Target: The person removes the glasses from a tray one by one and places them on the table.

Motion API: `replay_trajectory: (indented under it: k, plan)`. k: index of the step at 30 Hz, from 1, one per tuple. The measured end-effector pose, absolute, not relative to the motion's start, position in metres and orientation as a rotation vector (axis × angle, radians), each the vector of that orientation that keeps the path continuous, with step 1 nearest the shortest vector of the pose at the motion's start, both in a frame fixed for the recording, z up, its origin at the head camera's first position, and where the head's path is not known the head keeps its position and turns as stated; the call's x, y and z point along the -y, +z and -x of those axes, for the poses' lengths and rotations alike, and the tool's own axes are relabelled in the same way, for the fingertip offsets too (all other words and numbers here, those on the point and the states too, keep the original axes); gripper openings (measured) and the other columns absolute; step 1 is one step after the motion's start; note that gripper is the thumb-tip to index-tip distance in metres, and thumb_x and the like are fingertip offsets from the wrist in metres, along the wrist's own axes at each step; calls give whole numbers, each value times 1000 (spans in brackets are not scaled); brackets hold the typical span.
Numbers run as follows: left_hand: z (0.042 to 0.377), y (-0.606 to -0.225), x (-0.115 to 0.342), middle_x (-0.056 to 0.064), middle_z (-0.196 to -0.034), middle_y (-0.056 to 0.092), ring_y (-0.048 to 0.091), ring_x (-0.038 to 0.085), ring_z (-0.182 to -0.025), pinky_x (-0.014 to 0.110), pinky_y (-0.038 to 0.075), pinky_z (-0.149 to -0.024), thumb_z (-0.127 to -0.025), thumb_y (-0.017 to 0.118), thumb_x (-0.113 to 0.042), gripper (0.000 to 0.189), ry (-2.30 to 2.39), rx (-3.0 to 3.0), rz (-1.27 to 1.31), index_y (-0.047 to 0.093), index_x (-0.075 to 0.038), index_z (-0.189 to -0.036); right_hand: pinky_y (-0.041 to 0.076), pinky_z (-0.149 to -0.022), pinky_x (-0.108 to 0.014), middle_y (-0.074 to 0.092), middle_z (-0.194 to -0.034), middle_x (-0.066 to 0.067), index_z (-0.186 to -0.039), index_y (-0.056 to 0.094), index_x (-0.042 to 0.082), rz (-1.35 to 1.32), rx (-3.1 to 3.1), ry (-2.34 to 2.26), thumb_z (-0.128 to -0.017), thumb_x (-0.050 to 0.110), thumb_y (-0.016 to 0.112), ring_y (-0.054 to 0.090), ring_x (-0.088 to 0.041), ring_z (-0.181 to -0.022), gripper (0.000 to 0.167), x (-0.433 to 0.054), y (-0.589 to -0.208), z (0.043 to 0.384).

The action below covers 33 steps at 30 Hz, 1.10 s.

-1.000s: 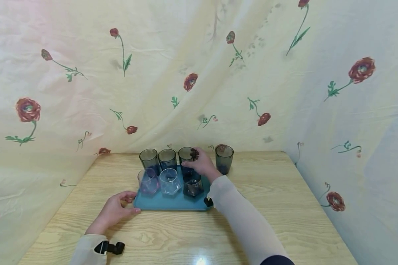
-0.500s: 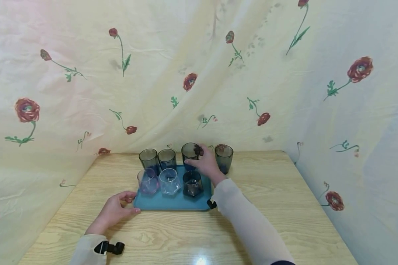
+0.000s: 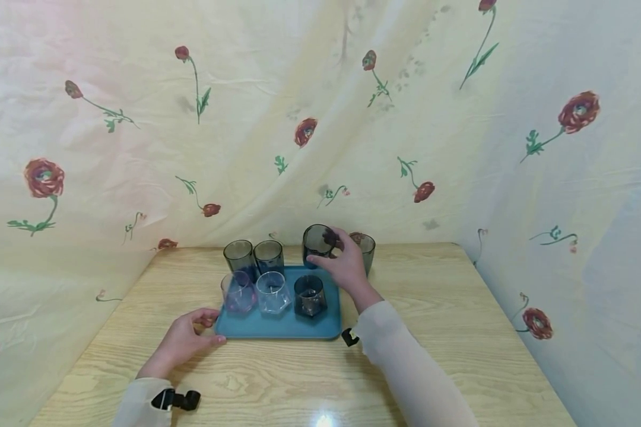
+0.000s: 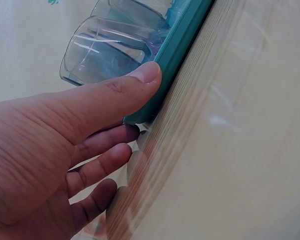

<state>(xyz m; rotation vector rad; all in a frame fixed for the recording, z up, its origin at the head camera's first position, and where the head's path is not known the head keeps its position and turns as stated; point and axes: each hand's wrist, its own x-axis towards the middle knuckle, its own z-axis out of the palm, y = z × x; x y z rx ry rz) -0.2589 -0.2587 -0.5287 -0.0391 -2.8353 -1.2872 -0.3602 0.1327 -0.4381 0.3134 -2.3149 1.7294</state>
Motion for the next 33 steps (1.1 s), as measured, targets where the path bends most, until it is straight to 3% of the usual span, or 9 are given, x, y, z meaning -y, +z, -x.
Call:
replay_trajectory:
  k: [7,15,21,28,33]
  plan:
    - [259,-528,258,-2,-108,67,63,18,-104,48,53,-97,-76,97,-31,61,-1293,2835,47,71,-18,-129,50,-104,-55,60,-138,-9,-148,56,16,-320,2224,1743,-79,28,96,56,-31,-132,81,-147,-433,342]
    - [258,-527,258,-1,-109,67,63,18,-104,49,53,-96,-77,97,-29,61,-1288,2829,58,71,-16,-130,54,-98,-49,59,-140,-7,-150,55,20,-241,2256,1635,-76,40,96,56,-28,-128,86,-166,-428,331]
    - [258,-529,259,-1,-109,68,63,19,-104,49,53,-96,-76,97,-30,61,-1291,2835,46,71,-16,-130,53,-99,-53,57,-141,-8,-150,54,20,-235,2199,1626,-77,41,95,55,-27,-129,86,-182,-419,324]
    - [259,-531,260,-2,-109,68,64,19,-104,49,54,-94,-75,97,-32,62,-1297,2829,47,71,-17,-129,55,-87,-21,58,-139,-8,-147,57,14,-206,2079,1636,-82,31,93,57,-26,-125,76,-201,-409,323]
    - [259,-529,259,-1,-109,68,63,20,-104,49,53,-94,-76,97,-30,62,-1299,2830,48,71,-16,-130,55,-85,-19,61,-135,-7,-144,60,13,-126,1995,1643,-82,28,93,58,-22,-119,72,-215,-402,322]
